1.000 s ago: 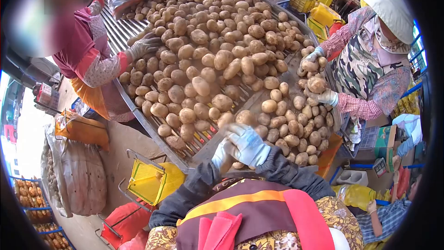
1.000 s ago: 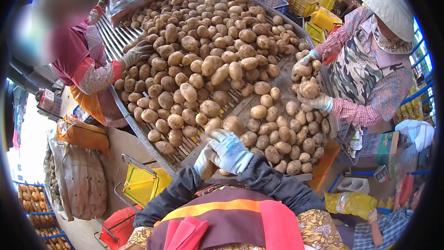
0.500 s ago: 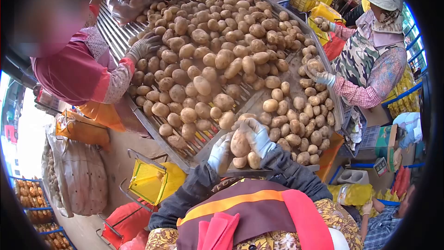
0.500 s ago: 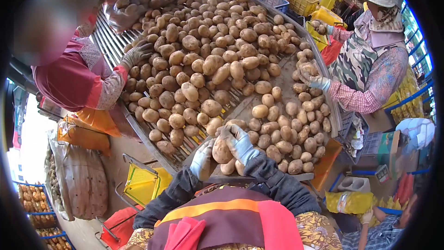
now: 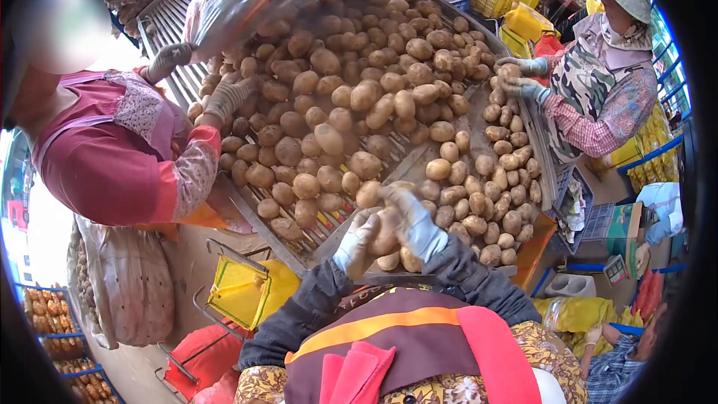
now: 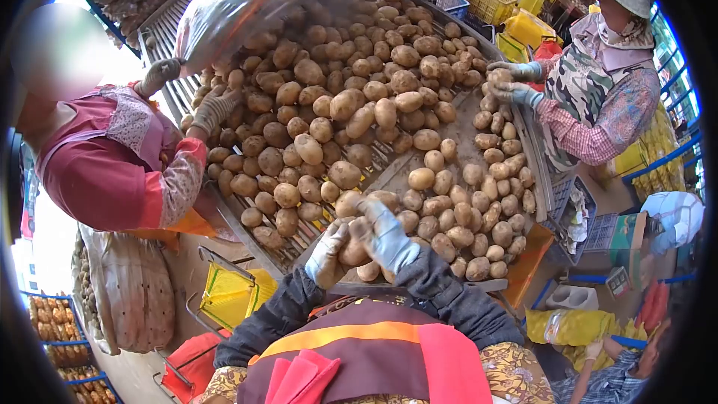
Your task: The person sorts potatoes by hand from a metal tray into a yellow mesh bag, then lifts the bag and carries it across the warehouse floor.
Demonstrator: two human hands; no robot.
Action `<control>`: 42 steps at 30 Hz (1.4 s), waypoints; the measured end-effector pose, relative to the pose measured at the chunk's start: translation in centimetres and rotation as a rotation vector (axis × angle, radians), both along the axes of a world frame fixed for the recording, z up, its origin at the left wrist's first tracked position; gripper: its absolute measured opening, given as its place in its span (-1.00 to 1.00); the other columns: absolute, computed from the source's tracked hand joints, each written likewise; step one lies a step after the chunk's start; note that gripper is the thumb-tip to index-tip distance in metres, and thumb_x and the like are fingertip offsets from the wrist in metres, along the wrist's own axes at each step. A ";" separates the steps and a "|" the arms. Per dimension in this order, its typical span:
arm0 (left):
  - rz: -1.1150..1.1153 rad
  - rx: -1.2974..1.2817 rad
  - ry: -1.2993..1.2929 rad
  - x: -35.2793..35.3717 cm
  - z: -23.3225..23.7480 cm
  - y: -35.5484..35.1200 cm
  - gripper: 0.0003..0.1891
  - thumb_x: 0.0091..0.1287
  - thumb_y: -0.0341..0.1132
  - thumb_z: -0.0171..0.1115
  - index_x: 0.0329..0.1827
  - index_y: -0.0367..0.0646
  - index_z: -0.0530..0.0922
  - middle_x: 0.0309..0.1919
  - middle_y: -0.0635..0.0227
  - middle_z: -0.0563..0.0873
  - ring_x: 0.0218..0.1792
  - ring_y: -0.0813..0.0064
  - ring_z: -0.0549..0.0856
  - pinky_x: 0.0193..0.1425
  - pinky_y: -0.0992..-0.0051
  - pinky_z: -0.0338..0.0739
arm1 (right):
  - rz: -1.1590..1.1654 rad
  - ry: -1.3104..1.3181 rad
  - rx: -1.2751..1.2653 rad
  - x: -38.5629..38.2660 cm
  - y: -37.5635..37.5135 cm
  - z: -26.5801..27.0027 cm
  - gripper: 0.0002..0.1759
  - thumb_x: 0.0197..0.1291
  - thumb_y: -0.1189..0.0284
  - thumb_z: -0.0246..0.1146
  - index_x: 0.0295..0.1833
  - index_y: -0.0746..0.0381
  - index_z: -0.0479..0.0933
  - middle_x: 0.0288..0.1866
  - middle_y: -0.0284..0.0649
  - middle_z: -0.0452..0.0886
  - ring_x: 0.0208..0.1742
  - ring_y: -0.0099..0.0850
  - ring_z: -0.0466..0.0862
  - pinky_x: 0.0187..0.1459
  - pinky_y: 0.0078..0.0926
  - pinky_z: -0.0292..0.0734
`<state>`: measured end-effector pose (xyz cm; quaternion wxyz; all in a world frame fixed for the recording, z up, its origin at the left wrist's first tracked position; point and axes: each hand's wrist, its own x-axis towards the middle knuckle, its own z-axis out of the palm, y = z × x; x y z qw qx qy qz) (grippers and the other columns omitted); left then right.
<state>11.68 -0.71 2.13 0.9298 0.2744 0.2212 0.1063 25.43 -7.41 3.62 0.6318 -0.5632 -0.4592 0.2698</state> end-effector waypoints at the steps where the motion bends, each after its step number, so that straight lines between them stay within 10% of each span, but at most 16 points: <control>1: 0.105 0.120 0.034 0.2 -1.1 -0.8 -0.44 0.41 0.08 0.13 0.34 -0.04 0.33 0.14 0.36 0.53 0.12 0.44 0.59 0.12 0.38 0.61 | -0.020 -0.330 -0.003 0.1 0.0 -0.1 -0.63 0.38 0.27 0.18 0.09 0.36 0.50 -0.12 -0.20 0.64 -0.05 -0.44 0.61 0.02 -0.47 0.55; 2: 0.209 0.240 0.067 0.4 -2.1 -1.3 -0.48 0.43 0.05 0.12 0.30 -0.06 0.34 0.14 0.38 0.52 0.11 0.46 0.58 0.12 0.40 0.61 | -0.040 -0.661 -0.007 0.3 0.0 -0.3 -0.68 0.37 0.34 0.19 0.05 0.38 0.52 -0.13 -0.20 0.64 -0.07 -0.42 0.62 0.02 -0.47 0.54; 4: 0.185 0.315 0.251 0.4 -1.9 -0.1 -0.58 0.48 0.00 0.08 0.19 -0.13 0.41 0.10 0.38 0.53 0.08 0.53 0.56 0.13 0.45 0.57 | -0.057 0.350 -0.223 1.0 0.9 -7.6 -0.72 0.41 0.36 0.14 0.03 0.36 0.52 -0.14 -0.25 0.64 -0.11 -0.46 0.61 -0.03 -0.50 0.55; 6: 0.181 0.557 0.225 -0.1 -1.1 0.4 -0.60 0.50 -0.01 0.04 0.14 -0.17 0.46 0.05 0.35 0.57 0.06 0.56 0.55 0.15 0.49 0.52 | -0.151 0.538 -0.318 2.3 1.1 -3.8 -0.75 0.47 0.36 0.05 -0.03 0.32 0.53 -0.23 -0.37 0.60 -0.18 -0.63 0.52 -0.15 -0.60 0.51; 12: 0.173 0.425 0.285 -7.2 -0.2 2.8 -0.53 0.47 0.06 0.05 0.08 -0.20 0.56 -0.05 0.29 0.63 -0.05 0.51 0.62 0.11 0.45 0.54 | -0.349 0.416 -0.323 7.8 -1.5 -1.9 -0.76 0.42 0.34 0.15 -0.01 0.30 0.57 -0.19 -0.32 0.64 -0.22 -0.59 0.58 -0.16 -0.60 0.55; 14: 0.255 0.267 0.371 -12.7 1.2 4.7 -0.62 0.44 -0.02 0.09 0.00 -0.17 0.56 -0.09 0.26 0.64 -0.17 0.44 0.70 -0.15 0.36 0.70 | -0.417 -0.172 -0.467 11.0 -3.1 -3.7 -0.78 0.39 0.38 0.18 -0.05 0.32 0.57 -0.21 -0.25 0.65 -0.24 -0.57 0.59 -0.13 -0.56 0.55; 17: 0.489 0.256 0.603 -22.6 -0.1 6.8 -0.66 0.36 0.00 0.20 -0.02 -0.04 0.56 -0.18 0.34 0.69 -0.30 0.43 0.73 -0.44 0.36 0.68 | -0.331 -0.379 -0.504 10.0 -3.4 -3.0 -0.76 0.28 0.37 0.25 -0.02 0.28 0.55 -0.15 -0.12 0.64 -0.14 -0.31 0.63 -0.06 -0.34 0.55; 20: 0.668 0.667 0.982 -33.5 -9.5 9.2 -0.60 0.38 -0.14 0.21 0.19 -0.15 0.51 0.06 0.22 0.61 0.07 0.32 0.64 0.08 0.41 0.60 | -0.012 -0.863 -0.462 7.4 -2.2 -2.0 -0.36 0.02 0.25 0.40 0.25 0.16 0.43 0.22 -0.06 0.45 0.27 -0.03 0.40 0.28 -0.09 0.32; 22: 0.495 1.084 1.413 -31.8 -6.8 8.5 -0.56 0.38 -0.22 0.21 0.27 -0.18 0.45 0.18 0.20 0.51 0.23 0.36 0.49 0.24 0.44 0.45 | 0.046 -1.099 -0.507 5.3 -0.1 -2.4 -0.24 -0.04 0.22 0.43 0.32 0.15 0.37 0.25 -0.03 0.41 0.31 -0.02 0.36 0.34 -0.03 0.26; 26: 0.689 0.969 0.873 -21.8 -3.1 6.9 -0.51 0.35 -0.41 0.22 0.34 -0.17 0.36 0.24 0.25 0.40 0.17 0.42 0.47 0.23 0.45 0.42 | 0.149 -1.036 -0.636 5.7 3.1 -3.5 -0.23 0.00 0.18 0.44 0.32 0.17 0.34 0.22 -0.05 0.46 0.23 -0.11 0.47 0.24 -0.12 0.41; 29: 0.525 1.169 0.639 -14.5 -0.6 5.0 -0.47 0.33 -0.54 0.20 0.36 -0.16 0.31 0.25 0.28 0.45 0.26 0.41 0.46 0.35 0.42 0.35 | 0.155 0.680 -0.421 4.3 2.7 -1.9 -0.27 0.16 -0.08 0.32 0.26 0.19 0.38 0.04 -0.14 0.58 -0.12 -0.38 0.66 -0.31 -0.53 0.61; 33: 0.215 1.376 0.426 -7.0 2.4 2.9 -0.20 0.14 -0.42 0.43 0.45 -0.14 0.21 0.35 0.22 0.30 0.38 0.31 0.34 0.42 0.30 0.29 | 0.807 1.368 -0.384 4.2 2.0 -1.1 -0.14 0.08 -0.36 0.16 0.16 0.19 0.48 -0.06 -0.10 0.65 -0.18 -0.38 0.68 -0.39 -0.50 0.60; 36: 0.142 1.485 0.127 -3.0 4.0 2.5 0.05 -0.05 -0.22 0.61 0.52 -0.11 0.13 0.44 0.02 0.18 0.48 0.05 0.20 0.48 0.20 0.20 | 1.048 1.462 -0.361 3.3 2.0 -2.6 -0.20 0.15 -0.30 0.16 0.19 0.18 0.47 0.03 -0.12 0.64 -0.11 -0.36 0.68 -0.25 -0.42 0.65; 37: 0.087 1.530 0.104 -2.0 5.0 2.7 0.05 -0.06 -0.20 0.61 0.50 -0.12 0.16 0.43 -0.03 0.17 0.47 0.00 0.21 0.47 0.17 0.21 | 0.416 1.390 -0.567 0.8 2.0 0.6 -0.26 0.23 -0.25 0.10 0.21 0.17 0.47 0.09 -0.12 0.62 -0.01 -0.33 0.67 -0.06 -0.35 0.65; 42: -0.093 1.317 -0.034 -0.9 3.0 3.2 0.03 -0.16 -0.09 0.64 0.42 -0.15 0.27 0.38 -0.08 0.22 0.45 0.01 0.24 0.47 0.17 0.22 | 0.288 1.060 -0.669 0.1 0.1 -0.6 -0.44 0.43 -0.05 -0.04 0.20 0.17 0.46 0.06 -0.20 0.61 -0.01 -0.39 0.66 -0.02 -0.42 0.61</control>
